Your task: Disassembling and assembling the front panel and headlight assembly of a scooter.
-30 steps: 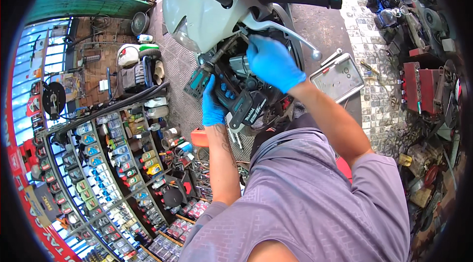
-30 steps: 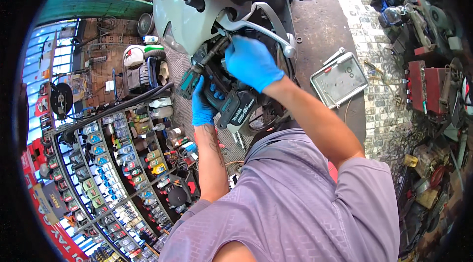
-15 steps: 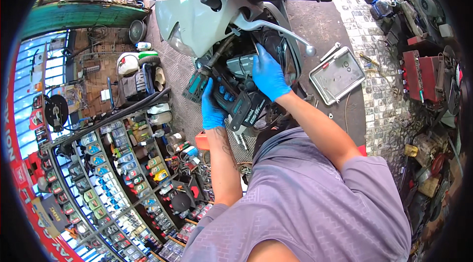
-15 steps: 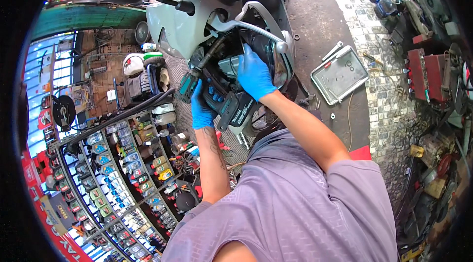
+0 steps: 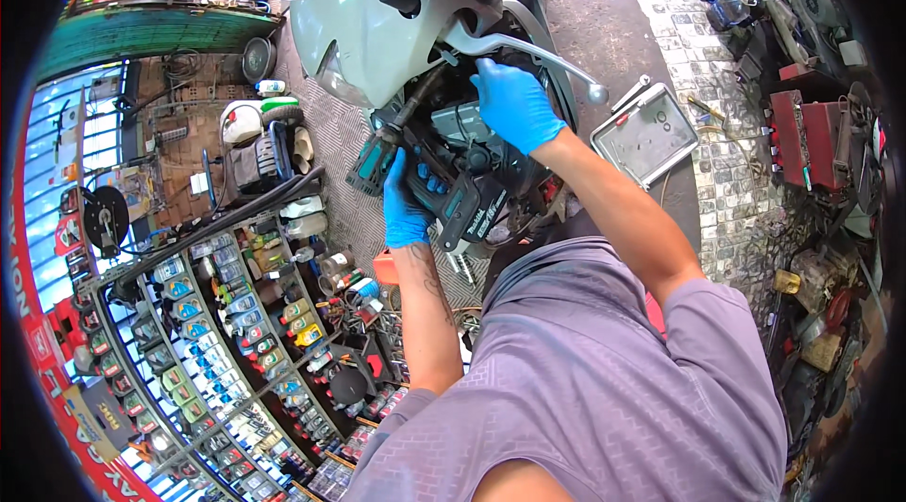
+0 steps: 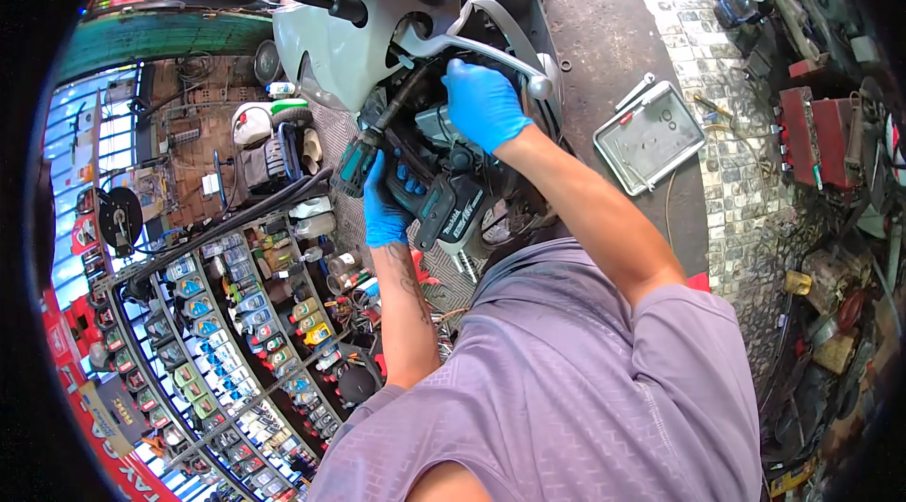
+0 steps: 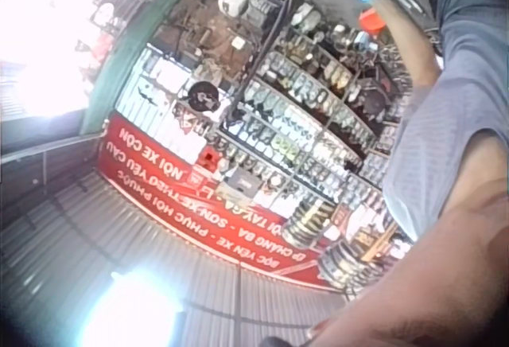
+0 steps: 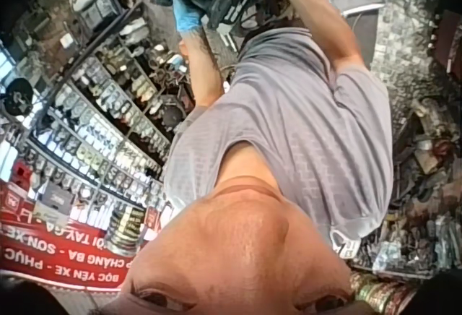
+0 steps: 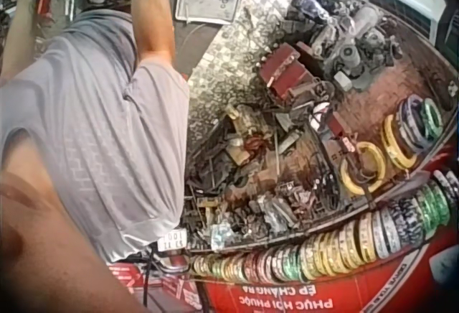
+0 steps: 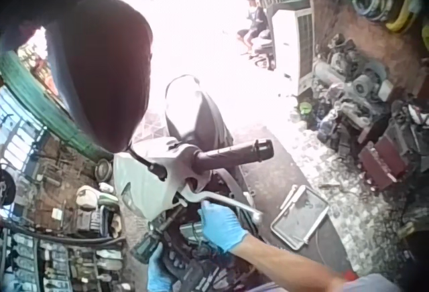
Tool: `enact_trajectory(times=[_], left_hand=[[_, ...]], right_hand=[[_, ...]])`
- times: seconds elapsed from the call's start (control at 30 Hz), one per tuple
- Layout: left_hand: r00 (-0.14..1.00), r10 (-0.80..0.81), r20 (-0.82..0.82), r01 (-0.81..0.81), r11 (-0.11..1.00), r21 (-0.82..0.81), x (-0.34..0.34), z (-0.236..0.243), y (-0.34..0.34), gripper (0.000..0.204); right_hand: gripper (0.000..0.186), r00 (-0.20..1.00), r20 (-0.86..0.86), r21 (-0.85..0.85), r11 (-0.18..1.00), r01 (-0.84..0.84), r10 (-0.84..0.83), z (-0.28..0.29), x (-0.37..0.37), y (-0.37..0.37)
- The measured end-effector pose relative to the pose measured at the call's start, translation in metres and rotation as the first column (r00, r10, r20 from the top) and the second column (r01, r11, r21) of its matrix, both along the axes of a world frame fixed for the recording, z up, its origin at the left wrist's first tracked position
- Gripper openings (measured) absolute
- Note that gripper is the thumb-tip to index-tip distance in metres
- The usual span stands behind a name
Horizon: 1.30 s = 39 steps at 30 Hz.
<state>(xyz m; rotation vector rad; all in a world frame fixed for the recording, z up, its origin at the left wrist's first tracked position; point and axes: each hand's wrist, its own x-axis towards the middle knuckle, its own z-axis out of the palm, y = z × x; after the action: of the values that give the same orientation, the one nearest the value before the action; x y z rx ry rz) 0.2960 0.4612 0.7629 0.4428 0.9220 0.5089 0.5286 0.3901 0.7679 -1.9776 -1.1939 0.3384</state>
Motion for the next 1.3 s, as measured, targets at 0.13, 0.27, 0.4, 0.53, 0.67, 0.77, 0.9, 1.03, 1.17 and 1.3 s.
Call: enact_trajectory(times=[0.13,0.27,0.4,0.53,0.67,0.77,0.9,1.03,1.17,1.3], left_hand=[[0.997,0.046,-0.054,-0.049,0.998,-0.049,0.009,0.01,-0.004,0.027],[0.995,0.065,-0.08,-0.068,0.997,-0.03,0.007,0.008,-0.003,0.027],[1.0,-0.032,0.001,0.031,0.999,0.03,-0.005,-0.005,0.002,0.028],[0.996,0.059,-0.073,-0.058,0.998,0.007,0.008,0.007,-0.003,0.026],[0.997,0.046,-0.059,-0.046,0.999,0.002,0.009,0.006,-0.003,0.025],[0.997,0.05,-0.055,-0.05,0.999,-0.001,0.01,0.007,-0.005,0.024],[0.998,0.057,0.011,-0.057,0.997,-0.043,0.014,0.008,-0.006,0.023],[0.997,0.064,0.043,-0.062,0.996,-0.059,0.014,0.009,-0.006,0.022],[0.996,0.067,0.051,-0.065,0.997,-0.046,0.013,0.004,-0.004,0.021],[0.995,0.059,0.075,-0.055,0.997,-0.057,0.011,0.002,-0.006,0.021]], right_hand=[[0.022,0.899,0.434,0.134,0.982,-0.133,0.063,-0.023,0.033,0.023],[0.022,0.985,0.108,0.092,0.985,-0.146,0.136,-0.019,0.077,0.041],[0.022,0.97,-0.141,0.008,0.98,-0.198,0.197,-0.011,0.104,0.038],[0.022,0.939,-0.128,0.003,0.947,-0.322,0.32,0.012,0.103,0.019],[0.02,0.917,0.008,0.093,0.913,-0.398,0.399,0.001,0.094,0.013],[0.018,0.919,-0.039,0.121,0.915,-0.386,0.393,0.0,0.091,0.011],[0.019,0.878,0.06,0.086,0.874,-0.478,0.475,0.007,0.106,0.02],[0.021,0.803,0.247,-0.138,0.84,-0.525,0.542,0.014,0.107,0.034],[0.019,0.807,0.096,-0.151,0.81,-0.567,0.583,0.002,0.109,0.038],[0.017,0.889,0.045,-0.149,0.883,-0.445,0.456,0.002,0.102,0.041]])
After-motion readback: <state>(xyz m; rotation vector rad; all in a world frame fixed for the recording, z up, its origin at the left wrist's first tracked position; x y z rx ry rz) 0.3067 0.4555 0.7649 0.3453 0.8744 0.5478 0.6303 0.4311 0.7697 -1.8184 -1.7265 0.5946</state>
